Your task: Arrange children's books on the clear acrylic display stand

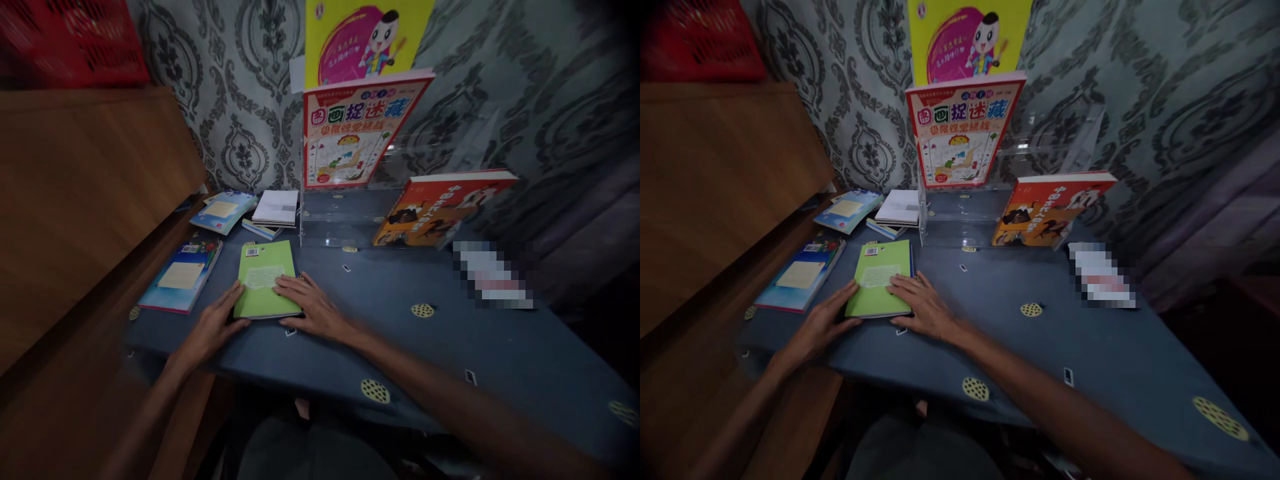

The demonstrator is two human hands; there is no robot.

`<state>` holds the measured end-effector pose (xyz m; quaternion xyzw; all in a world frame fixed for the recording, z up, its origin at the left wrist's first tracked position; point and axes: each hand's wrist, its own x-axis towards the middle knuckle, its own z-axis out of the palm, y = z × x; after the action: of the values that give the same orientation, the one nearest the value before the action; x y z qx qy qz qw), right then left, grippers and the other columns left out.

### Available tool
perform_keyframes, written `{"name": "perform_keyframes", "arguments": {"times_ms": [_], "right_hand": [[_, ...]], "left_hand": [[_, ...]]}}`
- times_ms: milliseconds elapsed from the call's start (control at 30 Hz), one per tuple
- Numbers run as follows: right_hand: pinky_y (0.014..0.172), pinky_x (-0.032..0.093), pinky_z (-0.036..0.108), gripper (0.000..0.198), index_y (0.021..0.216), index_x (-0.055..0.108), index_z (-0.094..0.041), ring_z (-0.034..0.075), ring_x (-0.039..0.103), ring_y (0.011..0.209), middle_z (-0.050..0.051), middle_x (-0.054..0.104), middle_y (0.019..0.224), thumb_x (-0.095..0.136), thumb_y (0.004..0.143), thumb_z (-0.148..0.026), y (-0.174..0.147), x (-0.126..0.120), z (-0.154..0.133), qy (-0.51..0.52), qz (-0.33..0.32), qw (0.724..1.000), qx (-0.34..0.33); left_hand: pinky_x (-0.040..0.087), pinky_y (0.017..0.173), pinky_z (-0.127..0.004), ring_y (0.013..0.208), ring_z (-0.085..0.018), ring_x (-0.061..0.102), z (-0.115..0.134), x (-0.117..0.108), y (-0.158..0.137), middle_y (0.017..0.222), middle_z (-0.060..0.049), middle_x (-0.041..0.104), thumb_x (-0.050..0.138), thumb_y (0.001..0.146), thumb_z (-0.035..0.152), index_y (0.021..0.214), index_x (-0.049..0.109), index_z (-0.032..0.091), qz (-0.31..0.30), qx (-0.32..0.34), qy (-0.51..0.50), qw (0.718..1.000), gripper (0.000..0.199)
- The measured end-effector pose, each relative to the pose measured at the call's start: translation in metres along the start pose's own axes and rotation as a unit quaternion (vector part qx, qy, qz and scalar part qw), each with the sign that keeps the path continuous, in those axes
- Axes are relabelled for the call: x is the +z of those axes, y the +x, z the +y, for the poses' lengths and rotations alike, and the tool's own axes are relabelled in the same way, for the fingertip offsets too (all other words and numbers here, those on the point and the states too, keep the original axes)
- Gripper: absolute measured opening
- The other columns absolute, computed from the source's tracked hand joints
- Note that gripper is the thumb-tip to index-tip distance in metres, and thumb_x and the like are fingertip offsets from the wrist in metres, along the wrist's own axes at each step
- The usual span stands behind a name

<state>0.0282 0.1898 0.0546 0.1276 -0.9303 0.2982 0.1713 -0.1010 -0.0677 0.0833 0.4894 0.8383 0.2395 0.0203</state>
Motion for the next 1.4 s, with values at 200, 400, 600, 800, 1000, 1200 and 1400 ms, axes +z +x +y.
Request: {"name": "perform_keyframes", "arguments": {"times_ms": [200,400,600,800,1000,1200,1400], "right_hand": [[0.121,0.020,0.057,0.065,0.142,0.054,-0.022,0.028,0.044,0.141,0.014,0.053,0.148,0.076,0.083,-0.038,0.000,-0.003,-0.005,-0.007,-0.002,1.000,0.008],[0.122,0.020,0.056,0.068,0.142,0.055,-0.022,0.028,0.043,0.142,0.013,0.053,0.148,0.077,0.081,-0.042,-0.001,-0.006,-0.006,-0.002,-0.012,1.000,0.017],[0.120,0.023,0.057,0.068,0.139,0.057,-0.017,0.029,0.045,0.140,0.016,0.055,0.146,0.080,0.079,-0.039,-0.001,-0.003,-0.002,0.000,-0.002,1.000,0.008],[0.118,0.024,0.060,0.064,0.140,0.057,-0.022,0.031,0.046,0.140,0.016,0.054,0.146,0.078,0.081,-0.038,0.000,-0.003,0.000,0.017,0.002,1.000,-0.004],[0.118,0.026,0.061,0.057,0.138,0.059,-0.021,0.031,0.048,0.138,0.016,0.057,0.144,0.073,0.086,-0.040,-0.001,-0.002,-0.002,0.022,0.027,0.999,-0.003],[0.118,0.027,0.060,0.054,0.141,0.056,-0.023,0.029,0.048,0.138,0.015,0.056,0.145,0.066,0.092,-0.041,-0.002,-0.005,-0.001,0.029,0.036,0.999,-0.005],[0.119,0.026,0.060,0.053,0.143,0.054,-0.022,0.029,0.048,0.138,0.015,0.055,0.146,0.061,0.095,-0.043,-0.003,-0.007,-0.001,0.038,0.035,0.999,0.008]], "left_hand": [[0.040,0.115,-0.044,0.142,-0.027,0.044,0.002,0.020,-0.003,0.156,-0.014,0.044,0.065,0.086,0.044,0.152,0.036,0.021,0.029,-0.059,-0.060,0.996,0.077],[0.046,0.111,-0.043,0.136,-0.029,0.051,0.010,0.030,0.001,0.148,-0.016,0.053,0.062,0.086,0.048,0.145,0.047,0.016,0.070,-0.084,-0.053,0.993,0.069],[0.043,0.113,-0.044,0.141,-0.028,0.044,0.027,0.030,0.001,0.152,-0.016,0.048,0.057,0.088,0.050,0.146,0.046,0.016,0.096,-0.084,-0.039,0.991,0.067],[0.044,0.113,-0.046,0.140,-0.029,0.046,0.036,0.028,0.000,0.151,-0.015,0.049,0.059,0.087,0.049,0.143,0.050,0.019,0.131,-0.078,-0.045,0.987,0.064],[0.042,0.113,-0.048,0.136,-0.031,0.052,0.050,0.011,0.008,0.146,-0.015,0.056,0.060,0.085,0.051,0.134,0.058,0.017,0.149,-0.124,-0.132,0.972,0.060],[0.047,0.108,-0.045,0.124,-0.029,0.061,0.057,-0.010,0.021,0.133,-0.016,0.066,0.057,0.088,0.045,0.136,0.057,0.013,0.149,-0.125,-0.383,0.903,0.058],[0.052,0.099,-0.040,0.114,-0.023,0.062,0.043,-0.014,0.044,0.126,-0.012,0.061,0.054,0.089,0.027,0.131,0.063,0.019,0.171,0.011,-0.273,0.947,0.044]]}}
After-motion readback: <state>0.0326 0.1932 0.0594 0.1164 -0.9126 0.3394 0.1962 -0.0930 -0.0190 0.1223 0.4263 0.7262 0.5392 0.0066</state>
